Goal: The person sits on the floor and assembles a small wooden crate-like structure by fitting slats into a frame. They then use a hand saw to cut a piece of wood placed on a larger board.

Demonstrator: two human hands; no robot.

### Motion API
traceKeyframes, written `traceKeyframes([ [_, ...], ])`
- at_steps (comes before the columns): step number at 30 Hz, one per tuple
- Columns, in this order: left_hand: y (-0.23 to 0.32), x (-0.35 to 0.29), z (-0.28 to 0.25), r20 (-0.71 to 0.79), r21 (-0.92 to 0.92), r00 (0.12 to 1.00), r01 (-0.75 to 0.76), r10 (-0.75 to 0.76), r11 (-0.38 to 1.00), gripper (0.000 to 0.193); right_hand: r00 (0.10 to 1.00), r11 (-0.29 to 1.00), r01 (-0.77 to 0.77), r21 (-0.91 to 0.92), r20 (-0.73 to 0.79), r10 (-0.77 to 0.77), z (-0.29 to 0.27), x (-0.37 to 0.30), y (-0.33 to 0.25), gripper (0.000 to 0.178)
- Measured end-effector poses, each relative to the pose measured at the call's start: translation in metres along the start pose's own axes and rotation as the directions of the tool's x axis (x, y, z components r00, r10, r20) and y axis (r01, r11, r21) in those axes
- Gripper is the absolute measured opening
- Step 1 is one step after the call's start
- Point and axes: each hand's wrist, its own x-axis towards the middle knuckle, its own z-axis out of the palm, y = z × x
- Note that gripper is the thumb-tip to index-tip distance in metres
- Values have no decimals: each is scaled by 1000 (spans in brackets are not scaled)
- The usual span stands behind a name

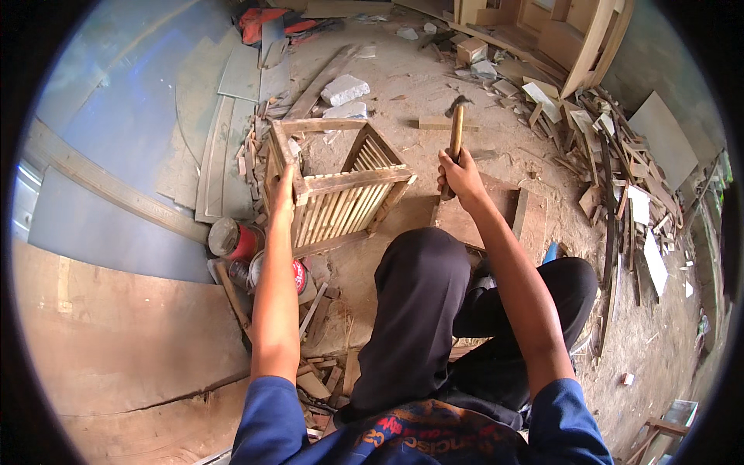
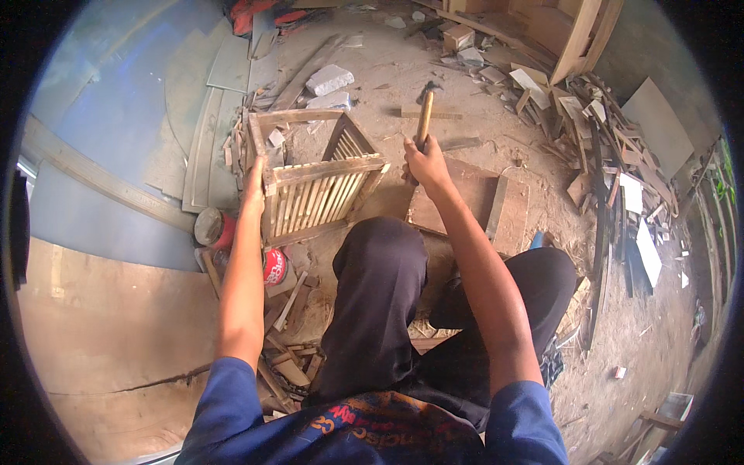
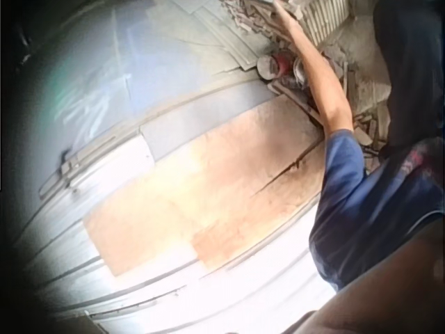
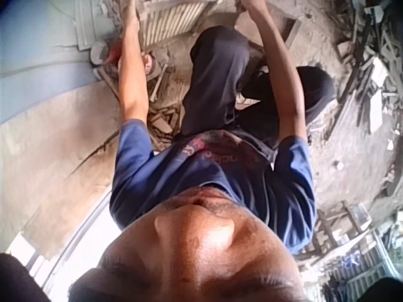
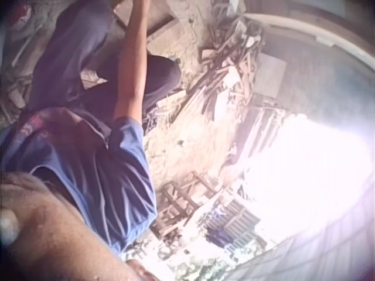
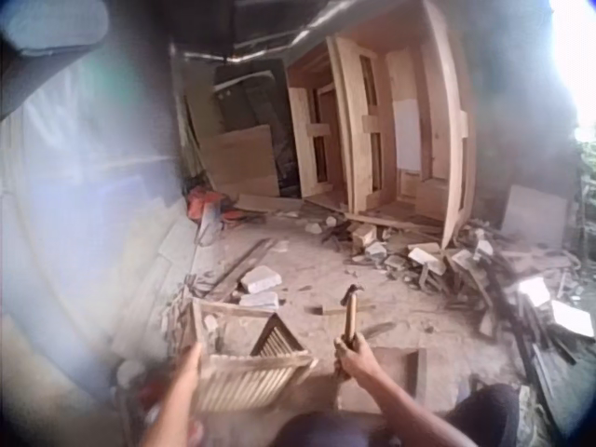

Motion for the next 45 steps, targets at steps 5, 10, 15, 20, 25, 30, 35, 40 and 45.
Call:
traceKeyframes([
  [5, 25, -4, 30, -12, 197, 997, 76, -75, 977, 101, 909, 907, -417, 60, 34, 416, -28, 15, 25, 16],
  [10, 47, -7, 96, -42, 321, 999, 42, -30, 946, 113, 906, 905, -423, -32, -40, 422, -49, 4, 5, 27],
  [15, 39, -14, 168, 114, 639, 993, -99, 33, 763, 126, 914, 918, -395, 43, -83, 397, -94, -8, -12, 20],
  [20, 0, -10, 206, 349, 840, 931, -361, 106, 404, 91, 935, 957, -289, 14, -212, 285, -121, -44, -13, 24],
  [25, -12, -26, 259, 469, 836, 875, -485, 125, 259, 69, 915, 959, -268, -96, -337, 222, -152, -91, -15, 21],
  [30, -20, 27, 244, 560, 663, 748, -662, 356, 349, 49, 879, 956, -125, -266, -477, -18, -143, -112, -33, 31],
  [35, 64, -60, 327, 742, 321, 559, -780, 370, 537, 39, 780, 956, 272, -108, -557, -284, -143, -155, -116, 27],
  [40, 160, -168, 393, 980, 187, 200, -930, 10, 316, 47, 809, 966, 214, -147, -527, -260, -206, -166, -165, 26],
  [45, 118, -199, 446, 990, 119, 112, -989, -80, 91, 45, 705, 906, -85, -414, -668, -239, -272, -185, -82, 36],
])
